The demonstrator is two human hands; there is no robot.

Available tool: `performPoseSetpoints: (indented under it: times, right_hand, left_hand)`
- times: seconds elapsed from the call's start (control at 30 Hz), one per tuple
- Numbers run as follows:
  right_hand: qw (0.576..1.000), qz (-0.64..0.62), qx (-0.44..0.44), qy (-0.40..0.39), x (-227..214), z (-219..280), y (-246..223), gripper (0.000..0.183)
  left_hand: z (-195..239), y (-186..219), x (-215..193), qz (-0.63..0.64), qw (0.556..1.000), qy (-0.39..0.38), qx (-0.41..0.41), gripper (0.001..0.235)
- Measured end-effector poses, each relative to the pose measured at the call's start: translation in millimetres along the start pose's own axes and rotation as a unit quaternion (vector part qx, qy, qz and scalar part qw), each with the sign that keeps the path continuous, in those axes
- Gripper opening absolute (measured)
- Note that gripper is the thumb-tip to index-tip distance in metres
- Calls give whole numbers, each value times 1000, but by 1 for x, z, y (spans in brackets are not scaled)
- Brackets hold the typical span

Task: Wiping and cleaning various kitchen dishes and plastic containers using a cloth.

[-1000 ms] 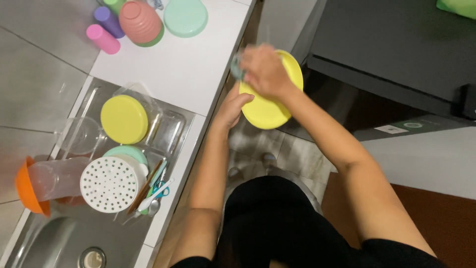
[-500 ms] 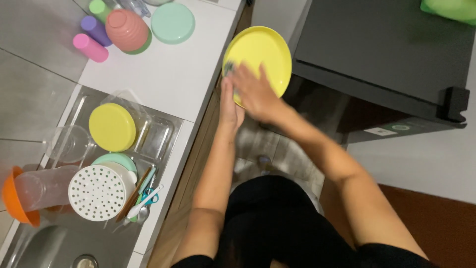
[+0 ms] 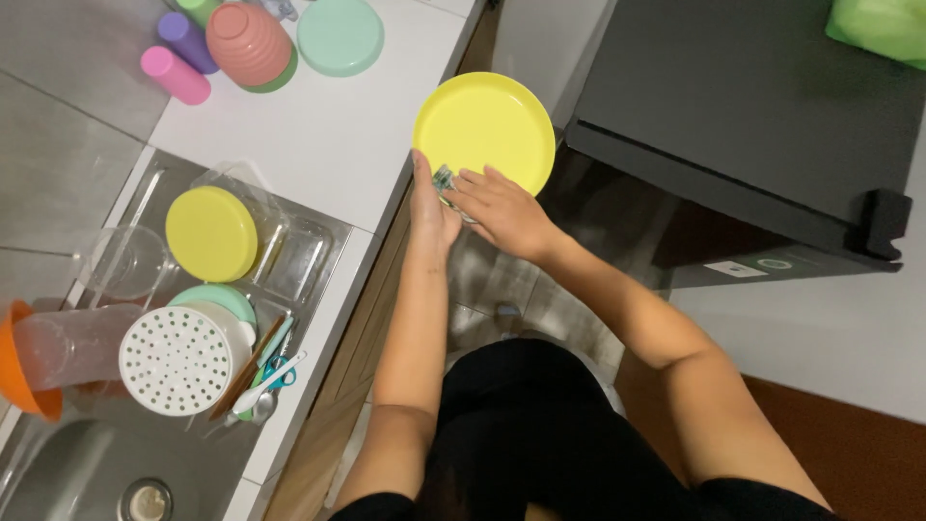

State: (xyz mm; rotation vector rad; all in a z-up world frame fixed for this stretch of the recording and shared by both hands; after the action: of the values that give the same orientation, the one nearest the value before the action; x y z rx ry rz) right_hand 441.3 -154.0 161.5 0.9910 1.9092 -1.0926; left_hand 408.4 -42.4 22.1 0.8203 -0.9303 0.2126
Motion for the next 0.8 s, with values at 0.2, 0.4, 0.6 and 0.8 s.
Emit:
performPoseSetpoints:
  times: [0.2,0.4,0.6,0.8]
  right_hand:
    - [908,-340,245,10,-4,20,83,41]
    - [821,-418,347,176,-20,46,166,28]
    - [971,-32,87,220,-45,-4,54,34]
    - [982,145,13,119,-1,-27,68,34]
  left_hand:
    - [24,60,-6,-533,827,56,170,71]
    - [23,25,-41,-269,958,-97,13,39]
    - [34,16,11,-350,930,-109,24,29]
    - [39,12,18,-387,904,-104,148,43]
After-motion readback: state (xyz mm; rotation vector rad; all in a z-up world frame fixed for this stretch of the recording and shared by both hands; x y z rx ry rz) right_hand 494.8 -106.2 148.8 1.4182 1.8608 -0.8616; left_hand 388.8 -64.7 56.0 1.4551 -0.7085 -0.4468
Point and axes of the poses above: each hand's wrist, its own z-axis away from the middle knuckle, its own x-axis out of the palm, y = z × x, the point moved 10 cm from there along -z, towards the middle knuckle, and after that the axes turned 3 degrees about -x, right-handed, at the moved point
